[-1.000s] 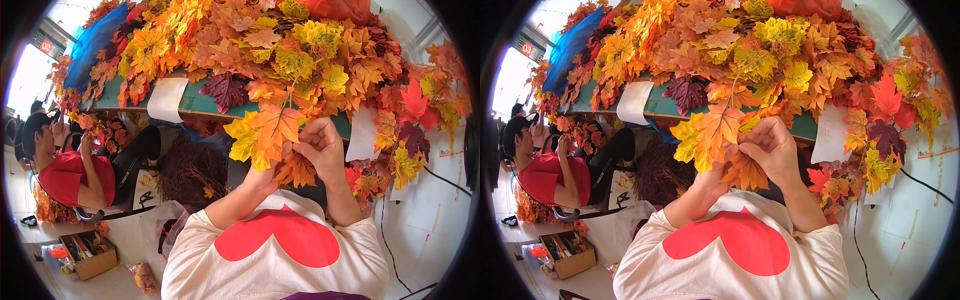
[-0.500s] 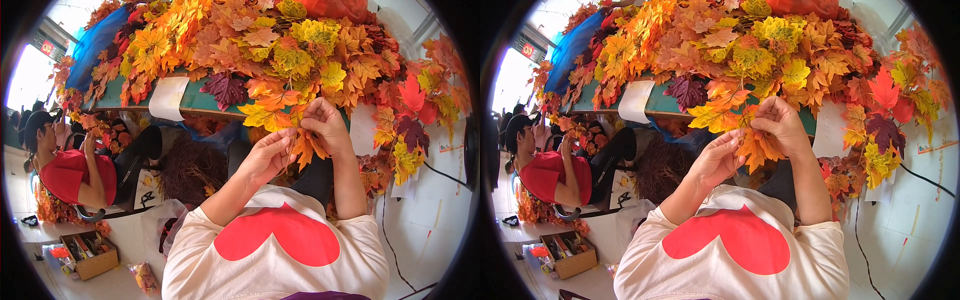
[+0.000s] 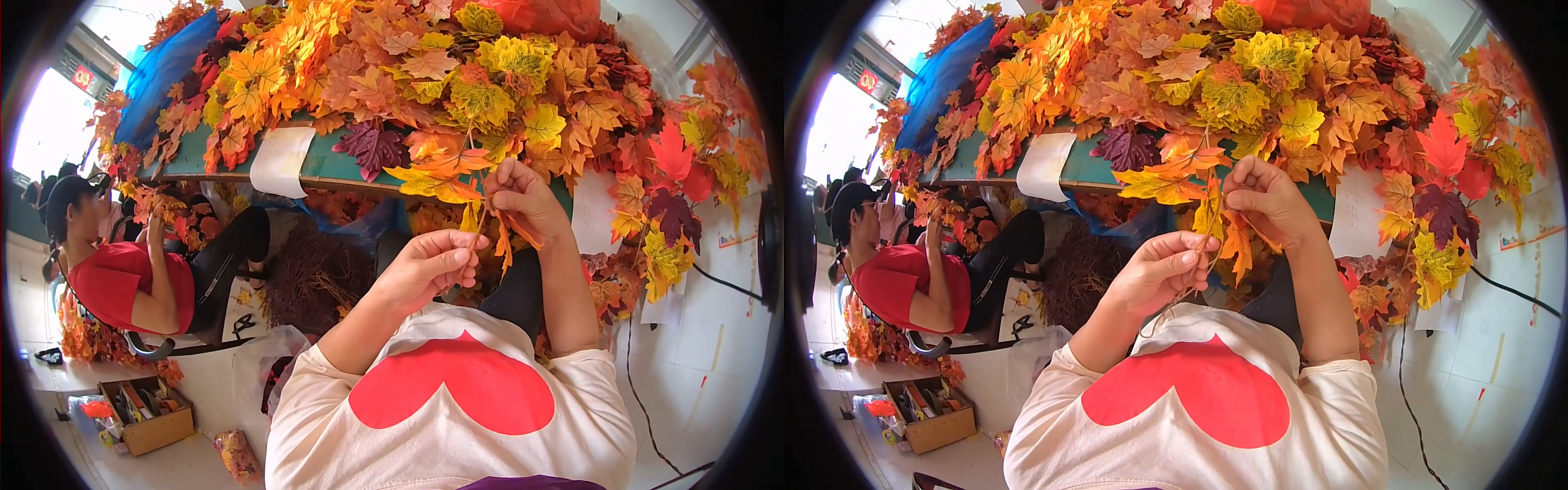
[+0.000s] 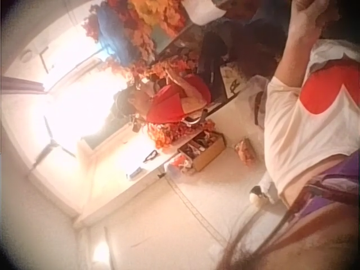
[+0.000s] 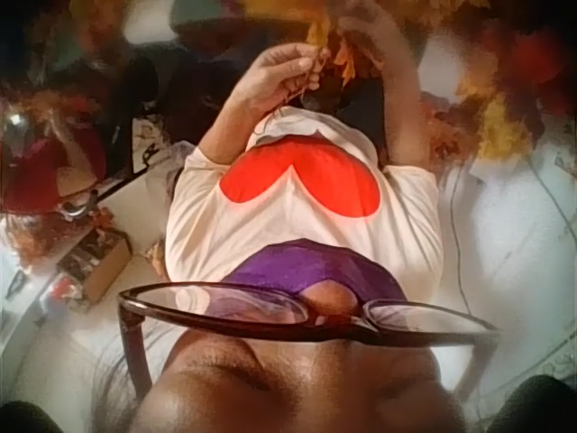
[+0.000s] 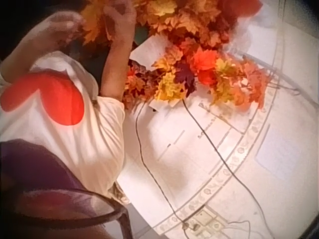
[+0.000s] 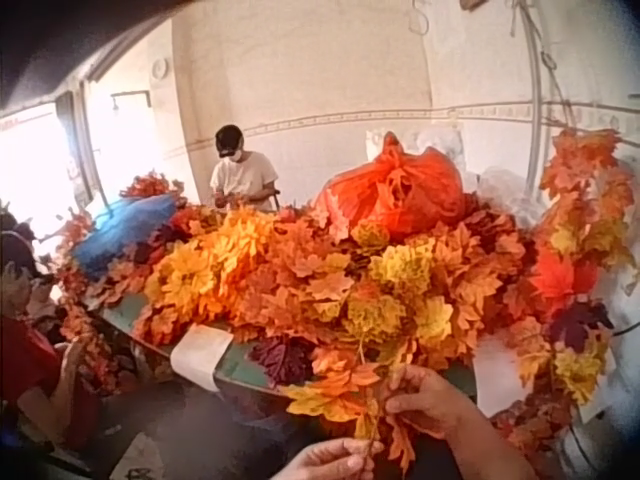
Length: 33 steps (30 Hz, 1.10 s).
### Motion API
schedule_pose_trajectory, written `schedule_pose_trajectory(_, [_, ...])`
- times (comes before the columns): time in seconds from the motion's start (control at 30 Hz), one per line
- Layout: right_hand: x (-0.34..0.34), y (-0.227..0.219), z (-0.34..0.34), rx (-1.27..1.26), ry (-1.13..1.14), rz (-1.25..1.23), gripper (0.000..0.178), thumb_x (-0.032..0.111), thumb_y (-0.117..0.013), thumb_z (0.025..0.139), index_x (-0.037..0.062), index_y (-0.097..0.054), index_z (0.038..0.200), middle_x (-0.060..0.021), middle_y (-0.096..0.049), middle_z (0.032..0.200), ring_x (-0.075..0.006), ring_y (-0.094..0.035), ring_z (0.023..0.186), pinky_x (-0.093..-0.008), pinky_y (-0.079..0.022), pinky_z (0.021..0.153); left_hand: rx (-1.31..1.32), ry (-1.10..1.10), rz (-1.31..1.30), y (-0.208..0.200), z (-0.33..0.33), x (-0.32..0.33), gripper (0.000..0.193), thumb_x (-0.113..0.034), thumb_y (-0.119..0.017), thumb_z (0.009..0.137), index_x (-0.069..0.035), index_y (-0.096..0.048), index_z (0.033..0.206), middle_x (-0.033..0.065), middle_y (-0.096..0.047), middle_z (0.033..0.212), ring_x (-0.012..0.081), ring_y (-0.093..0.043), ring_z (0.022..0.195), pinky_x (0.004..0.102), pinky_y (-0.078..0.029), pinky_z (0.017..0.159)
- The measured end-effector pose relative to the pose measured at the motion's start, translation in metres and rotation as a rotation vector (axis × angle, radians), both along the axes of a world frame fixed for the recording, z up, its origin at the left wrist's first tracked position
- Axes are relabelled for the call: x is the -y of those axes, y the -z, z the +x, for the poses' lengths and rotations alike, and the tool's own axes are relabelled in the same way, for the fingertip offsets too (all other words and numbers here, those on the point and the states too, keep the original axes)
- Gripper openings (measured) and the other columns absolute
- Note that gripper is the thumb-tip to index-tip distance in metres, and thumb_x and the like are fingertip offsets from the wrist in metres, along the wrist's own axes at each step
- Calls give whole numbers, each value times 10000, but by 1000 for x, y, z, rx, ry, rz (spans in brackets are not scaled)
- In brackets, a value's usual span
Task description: The person assembles bundles of artificial maple leaves onto wire branches by hand.
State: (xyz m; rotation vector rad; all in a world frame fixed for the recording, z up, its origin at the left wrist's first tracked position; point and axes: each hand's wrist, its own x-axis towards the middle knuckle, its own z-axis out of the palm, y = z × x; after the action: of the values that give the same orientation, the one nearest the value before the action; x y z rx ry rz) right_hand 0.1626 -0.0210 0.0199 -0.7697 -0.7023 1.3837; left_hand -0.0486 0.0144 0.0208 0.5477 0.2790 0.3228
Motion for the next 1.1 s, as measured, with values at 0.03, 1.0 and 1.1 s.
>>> schedule_pose_trajectory(0.03, [-1, 3, 2, -9, -25, -7, 272, -22, -681, 706, 109, -482, 837, -2, -529, 770, -116, -538, 686, -231, -441, 604, 3, 2, 3, -1, -2, 1, 199, -70, -557, 862, 2, -568, 1047, 63, -622, 847, 142, -616, 711, 266, -517, 675])
schedule_pose_trajectory(1.0, [31, -3, 224, 1810, 1676, -339, 269, 171, -611, 797, 47, -610, 1035, -137, -622, 974, -312, -579, 917, -360, -458, 765, -108, -266, 13, 4, 15, 9, 89, -121, -556, 876, -59, -561, 940, 65, -612, 855, 128, -581, 610, 241, -466, 500])
schedule_pose_trajectory(1.1, [24, -6, 227, 1510, 1482, -471, 241, 227, -638, 772, 50, -654, 935, -111, -651, 882, -298, -608, 824, -361, -471, 710, -106, -301, 15, 7, 11, 9, 99, -119, -551, 878, -59, -557, 957, 69, -608, 872, 132, -582, 618, 244, -469, 507])
